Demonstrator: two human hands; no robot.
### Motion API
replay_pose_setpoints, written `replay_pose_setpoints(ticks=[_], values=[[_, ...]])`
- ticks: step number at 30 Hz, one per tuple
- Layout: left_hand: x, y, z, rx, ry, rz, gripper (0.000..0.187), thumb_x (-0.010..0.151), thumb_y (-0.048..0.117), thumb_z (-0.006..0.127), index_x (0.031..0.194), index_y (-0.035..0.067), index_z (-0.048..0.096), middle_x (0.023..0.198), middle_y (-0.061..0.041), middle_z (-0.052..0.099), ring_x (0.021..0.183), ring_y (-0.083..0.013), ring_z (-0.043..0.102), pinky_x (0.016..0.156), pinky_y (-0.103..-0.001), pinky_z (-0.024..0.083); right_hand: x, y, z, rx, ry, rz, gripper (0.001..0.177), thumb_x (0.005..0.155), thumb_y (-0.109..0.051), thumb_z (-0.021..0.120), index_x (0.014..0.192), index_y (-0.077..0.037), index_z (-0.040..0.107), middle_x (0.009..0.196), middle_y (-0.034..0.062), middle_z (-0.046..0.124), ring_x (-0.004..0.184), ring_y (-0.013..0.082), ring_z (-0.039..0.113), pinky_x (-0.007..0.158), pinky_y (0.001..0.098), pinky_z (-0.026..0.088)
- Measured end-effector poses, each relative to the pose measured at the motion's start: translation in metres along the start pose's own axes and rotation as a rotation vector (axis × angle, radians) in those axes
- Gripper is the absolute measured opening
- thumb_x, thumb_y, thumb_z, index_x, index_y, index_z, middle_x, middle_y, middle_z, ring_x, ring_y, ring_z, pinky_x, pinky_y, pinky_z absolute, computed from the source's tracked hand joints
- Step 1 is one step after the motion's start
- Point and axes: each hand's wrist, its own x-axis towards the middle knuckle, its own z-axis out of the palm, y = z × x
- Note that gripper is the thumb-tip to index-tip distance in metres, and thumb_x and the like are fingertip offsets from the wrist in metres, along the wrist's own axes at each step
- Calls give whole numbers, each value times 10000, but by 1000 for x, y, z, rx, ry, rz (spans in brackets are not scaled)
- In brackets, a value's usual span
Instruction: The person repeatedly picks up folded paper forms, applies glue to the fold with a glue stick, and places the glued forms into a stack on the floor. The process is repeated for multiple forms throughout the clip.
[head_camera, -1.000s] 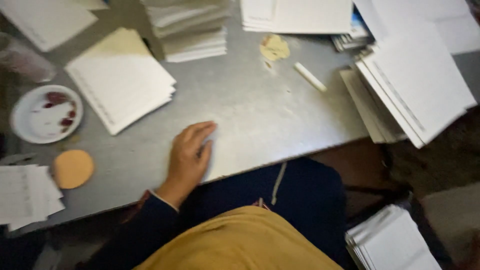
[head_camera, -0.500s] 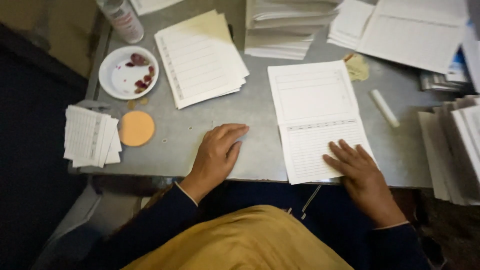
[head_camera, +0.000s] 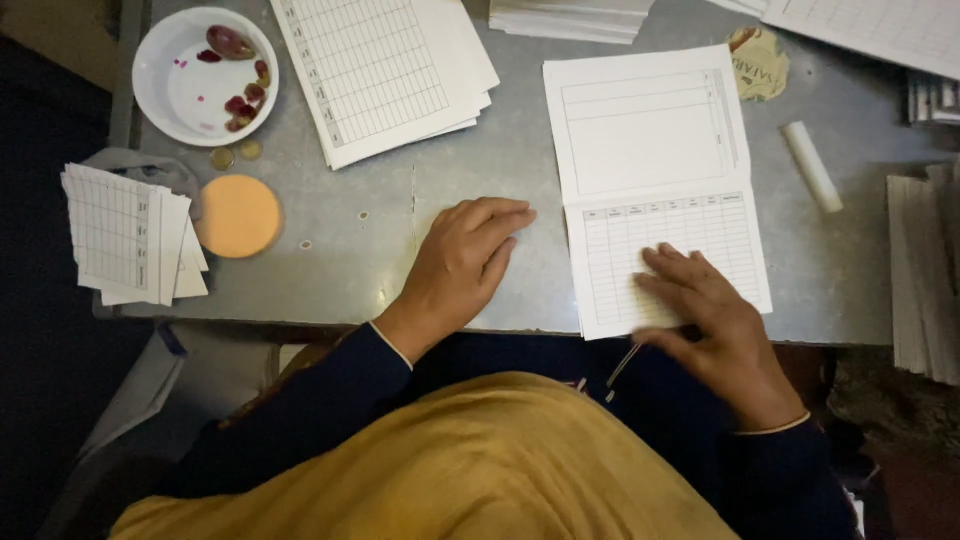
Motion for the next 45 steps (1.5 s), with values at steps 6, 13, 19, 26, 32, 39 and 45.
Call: replay_pose_setpoints(ticks=[6,13,19,26,32,39,45], values=[[0,-3,0,0,-12,10,309,926,-16,549,1221,53,611,1182,-111,626,1053,-279,598,888,-416,455,6,-10,0,-11,28,89,625,718,-253,761,1293,-89,577,1398,94,543,1326,247,492,1192,448,278],[1,2,8,-46,-8,40,288,925,-25,547,1193,55,617,1174,-106,637,1026,-276,609,849,-404,448,6,-14,14,-267,119,-5,634,749,-374,738,1281,-68,580,1393,139,535,1294,321,513,1119,518,367],[6,5,14,-78,-13,113,228,920,-33,542,1126,22,622,1120,-125,638,964,-296,604,807,-400,474,-5,6,23,-235,130,-50,595,806,-120,646,1378,-74,486,1457,138,481,1340,334,469,1161,501,314],[16,38,18,-117,-72,399,48,950,20,547,931,-19,570,924,-150,571,808,-295,551,710,-373,485,-34,46,54,272,561,521,152,945,-114,572,983,-34,696,824,-51,510,767,94,467,665,265,381],[33,3,76,31,-101,306,356,910,16,592,1236,-113,532,1204,-235,570,1175,-394,520,1080,-470,436,-38,53,57,479,684,542,145,985,-116,607,856,-79,661,856,-78,541,848,72,512,730,240,424],[31,4,78,304,-335,126,545,973,261,485,1446,20,363,1528,-143,345,1424,-275,299,1172,-398,249,-95,93,48,-1018,411,931,761,722,-457,772,1343,-48,611,1029,207,669,959,359,602,689,424,536],[60,23,44,66,-451,23,569,872,90,574,1407,-15,411,1499,-194,368,1381,-359,335,1148,-460,244,-22,-7,28,281,840,13,394,1003,-237,466,1344,-42,485,1470,190,457,1461,350,426,1315,492,330]])
